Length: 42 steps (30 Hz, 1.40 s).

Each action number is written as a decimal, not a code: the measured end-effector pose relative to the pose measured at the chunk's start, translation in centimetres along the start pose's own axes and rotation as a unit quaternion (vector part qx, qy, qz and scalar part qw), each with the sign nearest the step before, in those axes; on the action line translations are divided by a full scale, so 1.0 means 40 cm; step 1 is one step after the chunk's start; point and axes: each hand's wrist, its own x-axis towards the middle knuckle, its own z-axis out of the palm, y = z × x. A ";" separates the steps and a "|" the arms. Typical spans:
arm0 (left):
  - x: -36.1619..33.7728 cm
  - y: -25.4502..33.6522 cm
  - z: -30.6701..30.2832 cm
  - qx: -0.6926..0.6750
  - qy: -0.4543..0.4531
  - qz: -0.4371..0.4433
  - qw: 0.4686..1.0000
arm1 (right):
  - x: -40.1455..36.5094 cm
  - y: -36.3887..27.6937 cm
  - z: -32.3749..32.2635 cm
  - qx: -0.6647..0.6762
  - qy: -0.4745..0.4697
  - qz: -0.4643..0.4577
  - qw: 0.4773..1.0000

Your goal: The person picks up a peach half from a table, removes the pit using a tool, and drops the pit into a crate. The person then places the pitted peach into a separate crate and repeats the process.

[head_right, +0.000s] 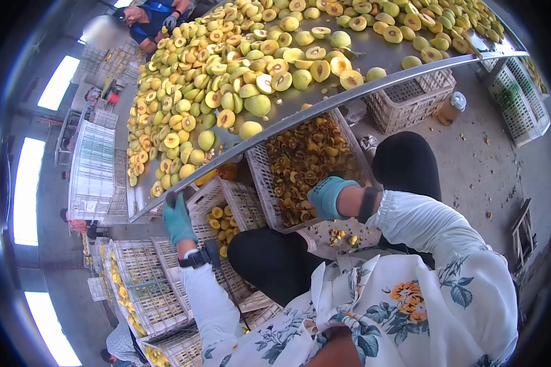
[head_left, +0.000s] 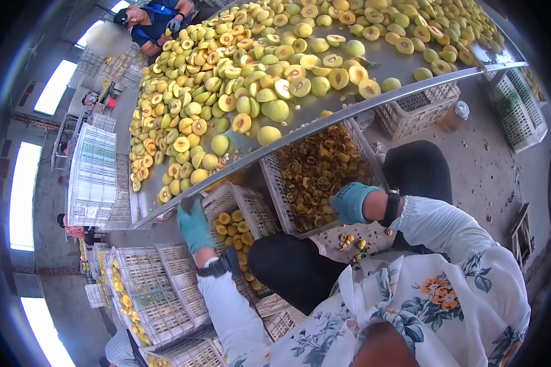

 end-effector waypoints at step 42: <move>-0.294 0.442 0.308 -0.294 -0.068 0.188 0.935 | -0.047 -0.070 -0.114 0.302 0.275 -0.048 0.911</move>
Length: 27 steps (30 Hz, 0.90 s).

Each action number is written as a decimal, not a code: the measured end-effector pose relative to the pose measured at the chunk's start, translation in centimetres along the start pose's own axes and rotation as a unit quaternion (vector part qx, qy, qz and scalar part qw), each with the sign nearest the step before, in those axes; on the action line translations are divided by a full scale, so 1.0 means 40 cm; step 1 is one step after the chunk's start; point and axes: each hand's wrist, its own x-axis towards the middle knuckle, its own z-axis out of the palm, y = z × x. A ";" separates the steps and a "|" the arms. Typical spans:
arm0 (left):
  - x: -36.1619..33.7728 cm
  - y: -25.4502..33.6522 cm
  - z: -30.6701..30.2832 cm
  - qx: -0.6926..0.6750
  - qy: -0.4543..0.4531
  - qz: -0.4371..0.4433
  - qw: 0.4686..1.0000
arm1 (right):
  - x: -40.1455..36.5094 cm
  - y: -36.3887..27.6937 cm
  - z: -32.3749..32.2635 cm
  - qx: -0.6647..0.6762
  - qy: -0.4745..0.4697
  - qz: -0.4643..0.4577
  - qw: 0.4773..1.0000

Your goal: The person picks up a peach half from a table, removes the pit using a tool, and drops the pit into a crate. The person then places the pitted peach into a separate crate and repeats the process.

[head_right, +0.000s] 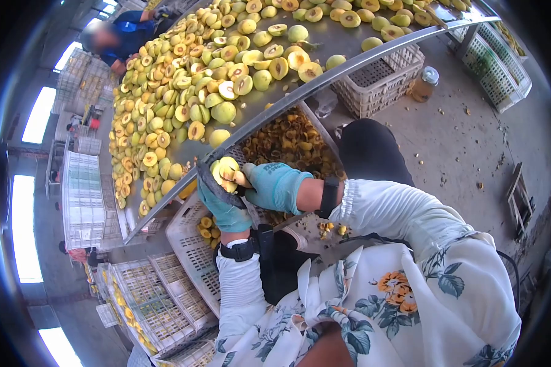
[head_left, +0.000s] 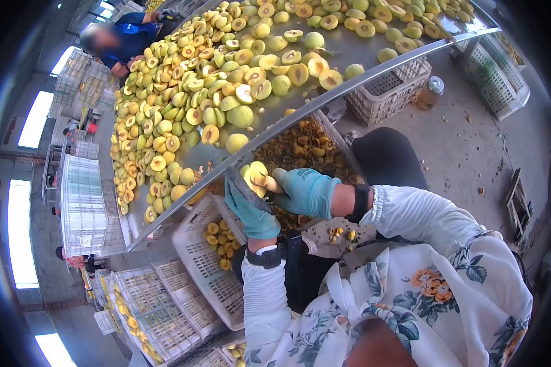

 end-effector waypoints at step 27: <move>0.010 -0.063 -0.017 0.209 -0.059 0.138 0.966 | -0.007 0.008 0.022 0.058 -0.055 0.088 0.993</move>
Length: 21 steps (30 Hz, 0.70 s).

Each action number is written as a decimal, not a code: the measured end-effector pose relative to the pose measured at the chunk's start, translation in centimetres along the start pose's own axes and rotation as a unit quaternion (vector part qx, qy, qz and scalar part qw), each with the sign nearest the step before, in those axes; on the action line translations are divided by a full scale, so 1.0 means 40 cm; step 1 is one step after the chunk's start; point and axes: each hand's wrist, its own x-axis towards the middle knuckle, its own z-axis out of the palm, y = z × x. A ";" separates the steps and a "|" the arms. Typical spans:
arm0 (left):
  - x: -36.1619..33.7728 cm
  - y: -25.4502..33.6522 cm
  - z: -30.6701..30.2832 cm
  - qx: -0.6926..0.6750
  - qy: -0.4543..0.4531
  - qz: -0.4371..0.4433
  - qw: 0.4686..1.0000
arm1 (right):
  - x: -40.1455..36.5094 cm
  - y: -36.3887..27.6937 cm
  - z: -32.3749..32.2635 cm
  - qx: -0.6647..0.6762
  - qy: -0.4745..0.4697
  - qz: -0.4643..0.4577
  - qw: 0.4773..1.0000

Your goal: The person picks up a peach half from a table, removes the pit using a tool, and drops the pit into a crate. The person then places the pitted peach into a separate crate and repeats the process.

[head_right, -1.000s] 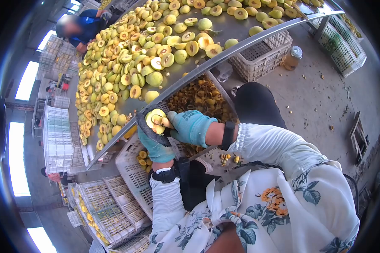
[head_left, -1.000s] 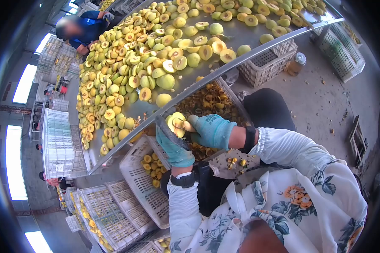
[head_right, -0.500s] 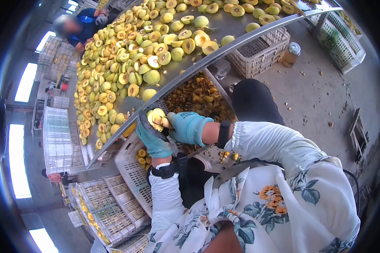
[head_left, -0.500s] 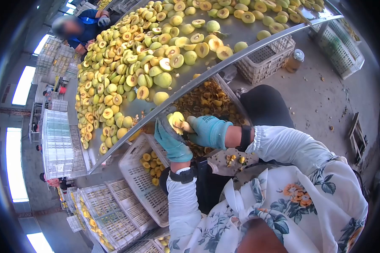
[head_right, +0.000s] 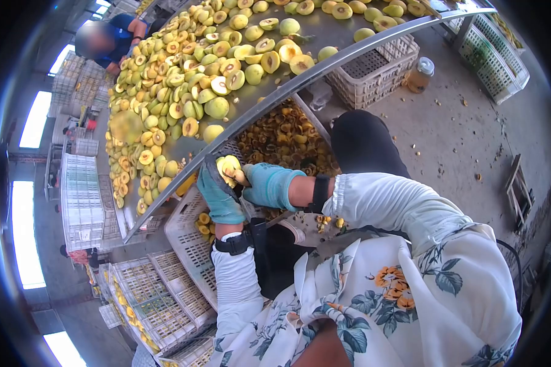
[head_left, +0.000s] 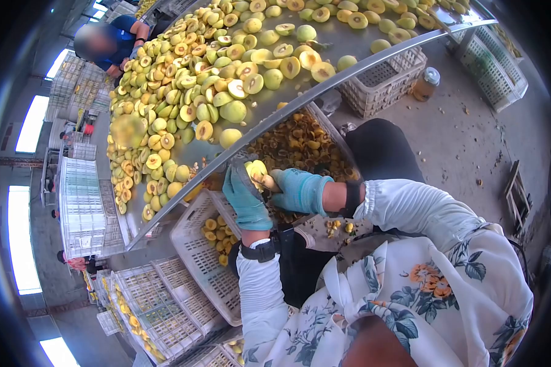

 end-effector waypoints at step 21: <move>-0.010 0.044 -0.019 -0.136 -0.057 -0.172 0.974 | 0.010 0.019 0.016 0.020 -0.045 0.013 0.999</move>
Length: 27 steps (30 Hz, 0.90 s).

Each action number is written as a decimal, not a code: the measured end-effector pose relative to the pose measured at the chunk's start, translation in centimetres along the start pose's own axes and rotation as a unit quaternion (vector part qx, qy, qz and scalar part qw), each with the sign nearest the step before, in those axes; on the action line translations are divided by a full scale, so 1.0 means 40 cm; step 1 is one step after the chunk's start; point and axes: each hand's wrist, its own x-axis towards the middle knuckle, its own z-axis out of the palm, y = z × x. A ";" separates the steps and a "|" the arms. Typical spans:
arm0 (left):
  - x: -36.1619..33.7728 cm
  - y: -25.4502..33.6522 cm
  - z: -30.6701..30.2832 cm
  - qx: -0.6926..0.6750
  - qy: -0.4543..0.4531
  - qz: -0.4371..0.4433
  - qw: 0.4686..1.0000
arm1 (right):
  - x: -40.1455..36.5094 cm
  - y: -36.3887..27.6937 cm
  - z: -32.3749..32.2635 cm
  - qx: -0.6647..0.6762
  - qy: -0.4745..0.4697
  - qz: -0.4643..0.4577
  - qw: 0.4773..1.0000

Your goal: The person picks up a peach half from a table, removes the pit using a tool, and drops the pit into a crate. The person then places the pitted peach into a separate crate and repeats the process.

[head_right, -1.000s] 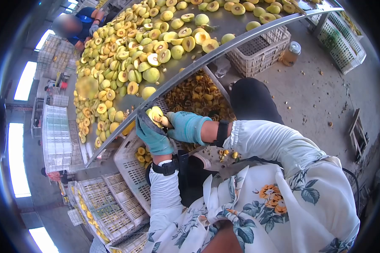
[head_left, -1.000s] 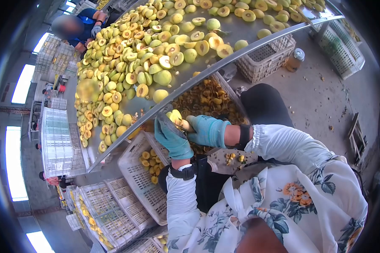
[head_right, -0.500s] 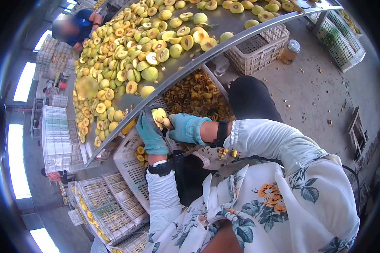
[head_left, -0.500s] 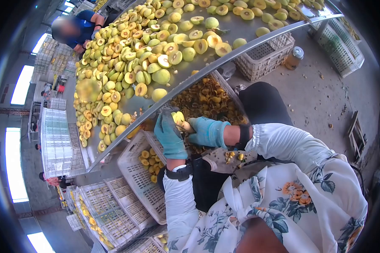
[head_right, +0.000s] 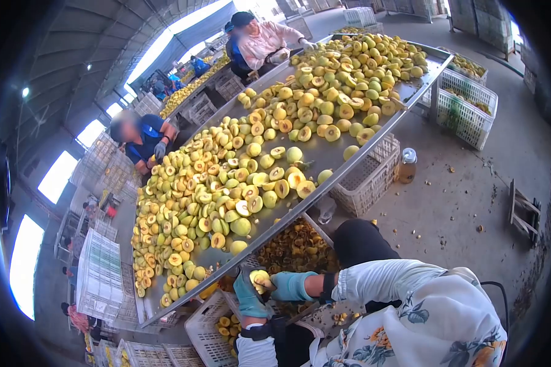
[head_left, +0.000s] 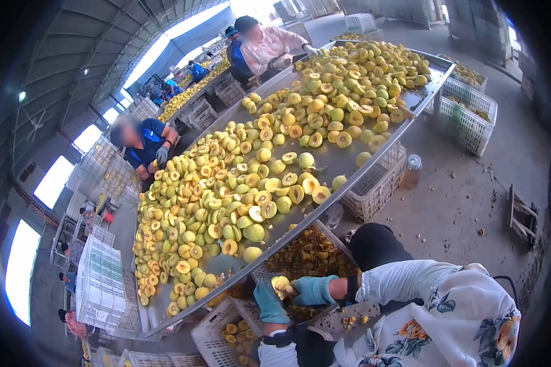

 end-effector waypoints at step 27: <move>0.025 0.011 0.014 -0.330 0.026 -0.208 0.920 | -0.003 -0.040 -0.001 0.180 -0.042 0.086 0.979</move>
